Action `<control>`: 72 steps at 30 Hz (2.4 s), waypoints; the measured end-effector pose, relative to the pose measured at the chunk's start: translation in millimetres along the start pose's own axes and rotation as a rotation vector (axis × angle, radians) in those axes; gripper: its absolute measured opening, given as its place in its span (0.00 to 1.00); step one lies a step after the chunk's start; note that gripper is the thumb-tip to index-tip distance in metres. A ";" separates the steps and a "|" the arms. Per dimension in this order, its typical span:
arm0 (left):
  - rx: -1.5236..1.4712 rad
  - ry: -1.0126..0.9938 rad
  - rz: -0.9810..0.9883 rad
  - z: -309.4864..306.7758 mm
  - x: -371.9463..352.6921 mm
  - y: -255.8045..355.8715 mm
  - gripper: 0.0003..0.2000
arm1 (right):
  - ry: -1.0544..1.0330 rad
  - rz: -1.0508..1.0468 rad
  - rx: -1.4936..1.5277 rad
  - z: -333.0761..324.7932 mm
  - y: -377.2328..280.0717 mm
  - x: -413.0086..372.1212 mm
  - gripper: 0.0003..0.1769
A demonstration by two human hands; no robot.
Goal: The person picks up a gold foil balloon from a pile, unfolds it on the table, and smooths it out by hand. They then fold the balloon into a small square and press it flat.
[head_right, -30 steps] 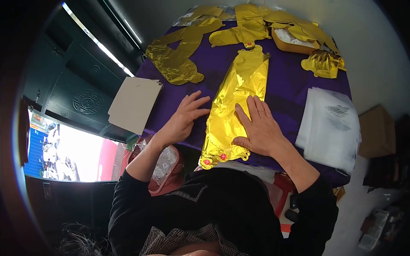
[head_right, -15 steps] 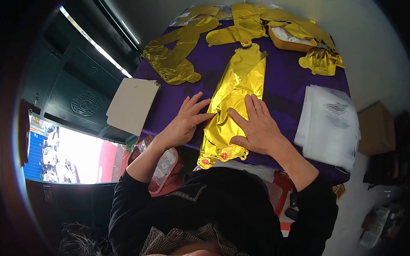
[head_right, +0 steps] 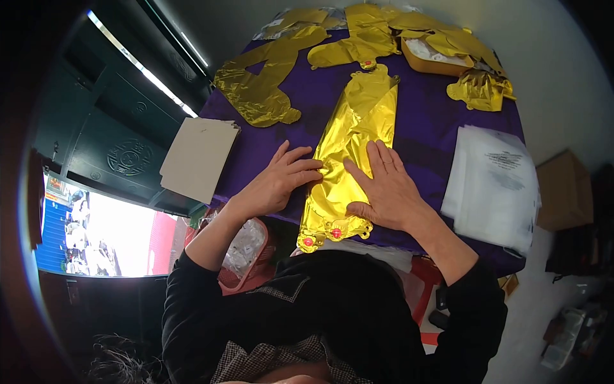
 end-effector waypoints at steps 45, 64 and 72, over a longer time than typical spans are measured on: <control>0.048 0.342 0.118 13.6 -48.4 82.5 0.15 | 0.586 -0.369 0.270 -66.1 -117.7 -95.6 0.12; -0.080 0.479 0.045 11.9 -51.9 77.1 0.14 | 0.704 -0.159 -0.100 -48.9 -57.1 -113.7 0.17; -0.087 0.287 -0.040 1.0 -43.7 65.1 0.24 | 0.698 -0.168 -0.007 -42.2 -55.9 -112.5 0.14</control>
Point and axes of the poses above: each hand's wrist, its own x-axis towards the middle knuckle, its own z-axis out of the palm, y = z × x, the point moved 7 cm from there along x, towards the middle knuckle, and after that the axes turned 9 degrees about y, right-handed, at the moved point
